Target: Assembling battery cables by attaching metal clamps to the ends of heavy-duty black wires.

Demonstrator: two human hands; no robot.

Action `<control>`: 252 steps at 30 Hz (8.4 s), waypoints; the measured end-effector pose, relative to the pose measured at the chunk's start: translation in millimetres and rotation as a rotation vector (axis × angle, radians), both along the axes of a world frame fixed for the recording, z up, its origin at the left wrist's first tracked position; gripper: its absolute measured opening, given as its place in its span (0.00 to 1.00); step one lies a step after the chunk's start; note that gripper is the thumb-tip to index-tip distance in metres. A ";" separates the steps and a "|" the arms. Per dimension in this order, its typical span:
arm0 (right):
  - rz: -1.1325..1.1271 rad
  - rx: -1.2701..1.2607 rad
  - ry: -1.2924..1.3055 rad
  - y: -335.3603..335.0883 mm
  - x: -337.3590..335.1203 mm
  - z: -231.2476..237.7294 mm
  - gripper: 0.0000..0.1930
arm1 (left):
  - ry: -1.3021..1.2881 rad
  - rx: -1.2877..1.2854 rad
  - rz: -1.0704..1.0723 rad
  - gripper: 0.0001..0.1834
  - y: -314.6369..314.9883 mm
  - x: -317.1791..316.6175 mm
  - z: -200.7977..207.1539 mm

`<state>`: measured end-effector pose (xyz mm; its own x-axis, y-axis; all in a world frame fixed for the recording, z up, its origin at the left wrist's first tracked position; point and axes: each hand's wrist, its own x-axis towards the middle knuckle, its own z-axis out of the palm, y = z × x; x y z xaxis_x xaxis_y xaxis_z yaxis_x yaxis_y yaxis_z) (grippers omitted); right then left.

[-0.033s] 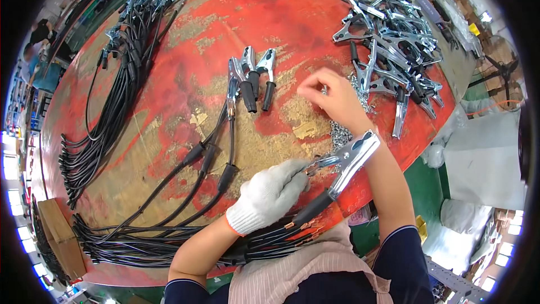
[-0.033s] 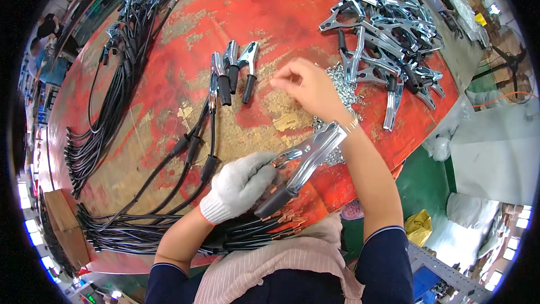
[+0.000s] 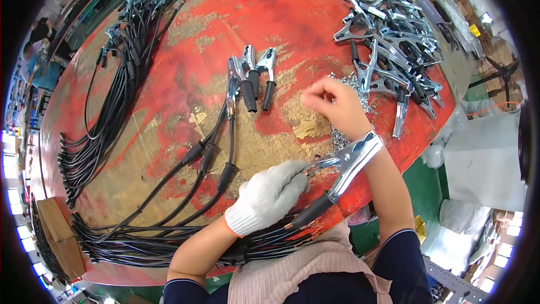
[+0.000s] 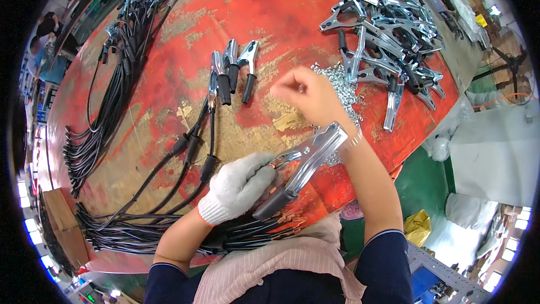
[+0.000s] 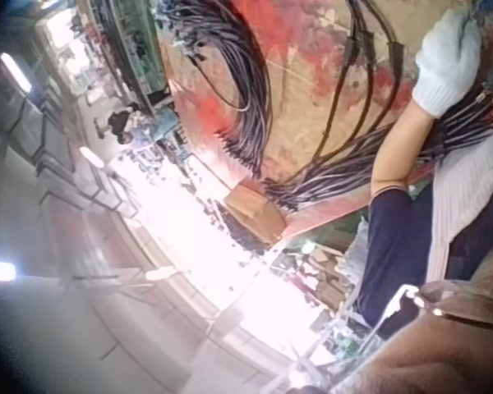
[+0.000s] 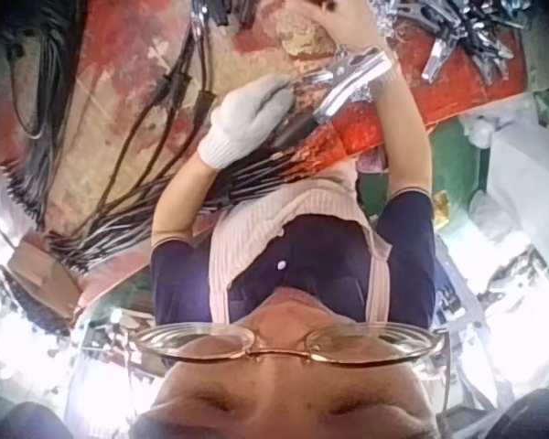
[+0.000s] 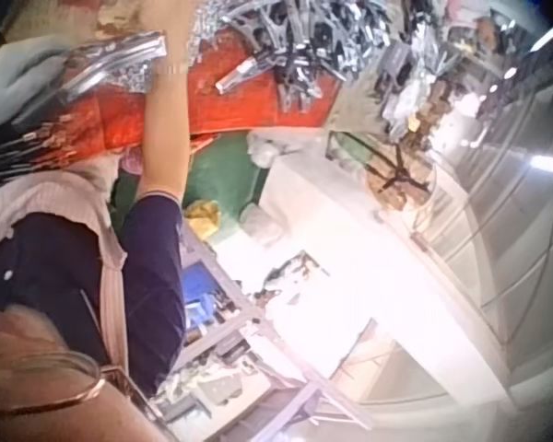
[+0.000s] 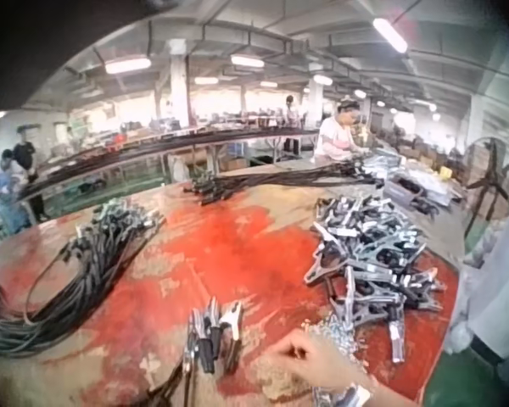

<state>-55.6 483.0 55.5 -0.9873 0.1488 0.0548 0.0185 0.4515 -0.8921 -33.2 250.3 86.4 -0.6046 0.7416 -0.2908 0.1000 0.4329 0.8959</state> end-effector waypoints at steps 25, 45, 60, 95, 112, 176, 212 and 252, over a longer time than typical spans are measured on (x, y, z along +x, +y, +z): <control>-0.226 -0.524 0.002 -26.1 136.1 -7.6 0.08 | 0.847 0.021 -0.139 0.25 6.4 6.0 -13.2; -0.036 0.643 0.171 -6.8 147.2 -37.9 0.08 | -0.560 0.251 0.274 0.18 5.4 -3.8 -18.9; -0.144 0.335 0.475 -48.2 103.4 -1.1 0.14 | -0.275 0.054 0.136 0.21 2.4 3.3 -5.1; -0.186 0.316 0.453 -62.7 98.4 -13.0 0.16 | -0.287 0.031 0.111 0.22 3.0 -0.2 -6.2; -0.087 0.421 0.604 -49.5 106.1 -8.7 0.18 | -0.226 0.032 0.096 0.22 3.9 1.7 -7.4; -0.365 -1.143 0.383 30.2 155.6 -41.8 0.35 | -0.336 -0.039 0.117 0.14 8.0 -29.4 -14.1; -0.191 -0.710 0.254 -37.6 161.4 12.0 0.26 | 0.038 -0.132 0.039 0.16 11.6 4.9 2.3; -0.040 -0.529 -0.079 -27.7 97.4 -2.9 0.09 | -0.154 0.047 -0.047 0.11 -0.2 5.0 -7.3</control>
